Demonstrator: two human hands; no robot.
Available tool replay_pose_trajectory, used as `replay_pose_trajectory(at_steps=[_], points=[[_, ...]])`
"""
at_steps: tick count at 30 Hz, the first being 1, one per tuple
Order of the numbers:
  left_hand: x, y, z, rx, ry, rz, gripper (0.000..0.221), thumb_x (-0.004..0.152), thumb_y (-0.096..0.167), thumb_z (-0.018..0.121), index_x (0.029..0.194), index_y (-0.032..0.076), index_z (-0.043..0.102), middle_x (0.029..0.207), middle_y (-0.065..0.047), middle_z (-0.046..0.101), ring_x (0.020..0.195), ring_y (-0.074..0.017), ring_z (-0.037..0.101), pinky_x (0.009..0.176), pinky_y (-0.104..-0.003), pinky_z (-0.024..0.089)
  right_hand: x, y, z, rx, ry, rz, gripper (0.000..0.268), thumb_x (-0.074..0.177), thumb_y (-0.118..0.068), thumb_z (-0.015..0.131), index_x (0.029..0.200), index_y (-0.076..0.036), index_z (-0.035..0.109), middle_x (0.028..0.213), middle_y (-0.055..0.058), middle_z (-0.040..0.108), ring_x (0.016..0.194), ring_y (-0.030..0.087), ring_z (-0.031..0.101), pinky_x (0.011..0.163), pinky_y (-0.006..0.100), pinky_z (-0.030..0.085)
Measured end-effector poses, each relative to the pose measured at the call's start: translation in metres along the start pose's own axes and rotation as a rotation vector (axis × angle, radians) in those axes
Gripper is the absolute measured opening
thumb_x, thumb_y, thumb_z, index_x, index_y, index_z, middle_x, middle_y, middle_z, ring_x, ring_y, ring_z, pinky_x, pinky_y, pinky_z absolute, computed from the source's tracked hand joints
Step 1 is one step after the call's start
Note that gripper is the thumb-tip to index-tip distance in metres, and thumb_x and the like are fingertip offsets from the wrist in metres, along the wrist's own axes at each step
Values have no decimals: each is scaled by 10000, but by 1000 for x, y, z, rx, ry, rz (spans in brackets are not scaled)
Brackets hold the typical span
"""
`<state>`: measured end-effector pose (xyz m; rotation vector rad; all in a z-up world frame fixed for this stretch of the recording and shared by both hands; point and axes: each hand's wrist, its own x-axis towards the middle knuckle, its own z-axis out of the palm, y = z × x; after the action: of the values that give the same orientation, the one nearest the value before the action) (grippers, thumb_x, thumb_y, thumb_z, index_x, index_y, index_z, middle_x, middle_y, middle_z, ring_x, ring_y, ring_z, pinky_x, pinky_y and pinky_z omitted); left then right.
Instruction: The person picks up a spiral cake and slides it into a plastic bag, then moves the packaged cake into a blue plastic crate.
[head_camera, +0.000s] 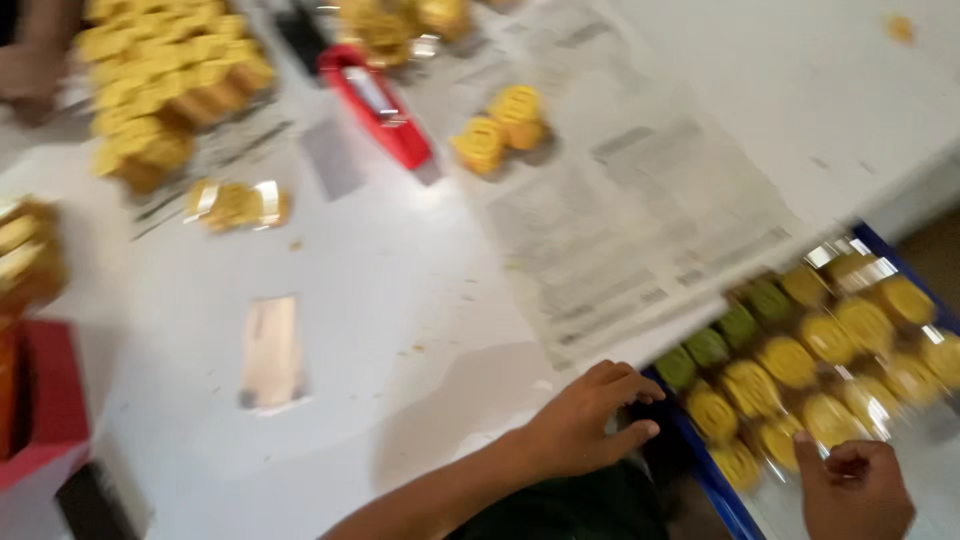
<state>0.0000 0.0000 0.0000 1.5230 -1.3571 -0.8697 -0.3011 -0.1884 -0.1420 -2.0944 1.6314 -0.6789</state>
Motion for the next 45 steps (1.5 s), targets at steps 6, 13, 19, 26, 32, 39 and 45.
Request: replay_pose_trajectory(at_steps=[6, 13, 19, 26, 32, 39, 45], points=[[-61, -16, -71, -24, 425, -75, 288, 986, 205, 653, 1235, 69, 598, 1109, -105, 640, 979, -241, 602, 811, -358, 516, 13, -213, 63, 481, -608, -168, 212, 875, -133, 823, 857, -81, 619, 792, 30, 631, 729, 130, 559, 699, 271, 457], [-184, -77, -168, 668, 948, -279, 436, 896, 216, 722, 1303, 94, 624, 1179, -123, 641, 1106, -313, 602, 904, -434, 501, -73, -411, 144, 552, -1202, -639, 331, 848, -170, 822, 1119, -53, 672, 834, 113, 689, 796, 209, 649, 685, 369, 573], [-249, -111, -202, 752, 1114, -1137, 624, 926, 361, 697, 1434, 73, 479, 1378, -129, 487, 1257, -309, 433, 1027, -441, 379, -130, -515, 183, 328, -1279, -1058, 495, 882, -180, 767, 1324, -24, 607, 935, 206, 728, 824, 304, 709, 707, 414, 585], [-251, -125, -207, 696, 1085, -1191, 523, 876, 421, 731, 1296, 122, 643, 1312, -53, 521, 1226, -266, 477, 1005, -406, 408, -157, -560, 231, 240, -1104, -1177, 539, 919, -296, 749, 1381, -65, 598, 1148, 186, 658, 973, 299, 704, 758, 394, 604], [-251, -131, -203, 763, 1172, -1070, 282, 880, 331, 734, 1124, 190, 729, 1258, -8, 572, 1220, -239, 522, 1018, -402, 410, -157, -558, 236, 242, -1149, -1061, 623, 922, -409, 748, 1415, -69, 577, 1335, 225, 522, 1159, 359, 644, 898, 441, 600], [-236, -123, -200, 890, 1276, -727, 91, 887, 193, 735, 951, 233, 785, 1160, 23, 646, 1092, -200, 661, 1057, -426, 435, -122, -547, 221, 436, -1506, -639, 603, 922, -310, 749, 1437, -55, 565, 1144, 175, 676, 1050, 290, 699, 878, 412, 577], [-201, -69, -202, 250, 998, -495, 410, 875, 95, 712, 1252, 253, 740, 1002, -55, 754, 853, -275, 758, 810, -409, 560, -80, -512, 230, 793, -1655, -414, 510, 875, -50, 761, 1360, -19, 603, 881, 110, 727, 805, 147, 671, 733, 263, 575]])
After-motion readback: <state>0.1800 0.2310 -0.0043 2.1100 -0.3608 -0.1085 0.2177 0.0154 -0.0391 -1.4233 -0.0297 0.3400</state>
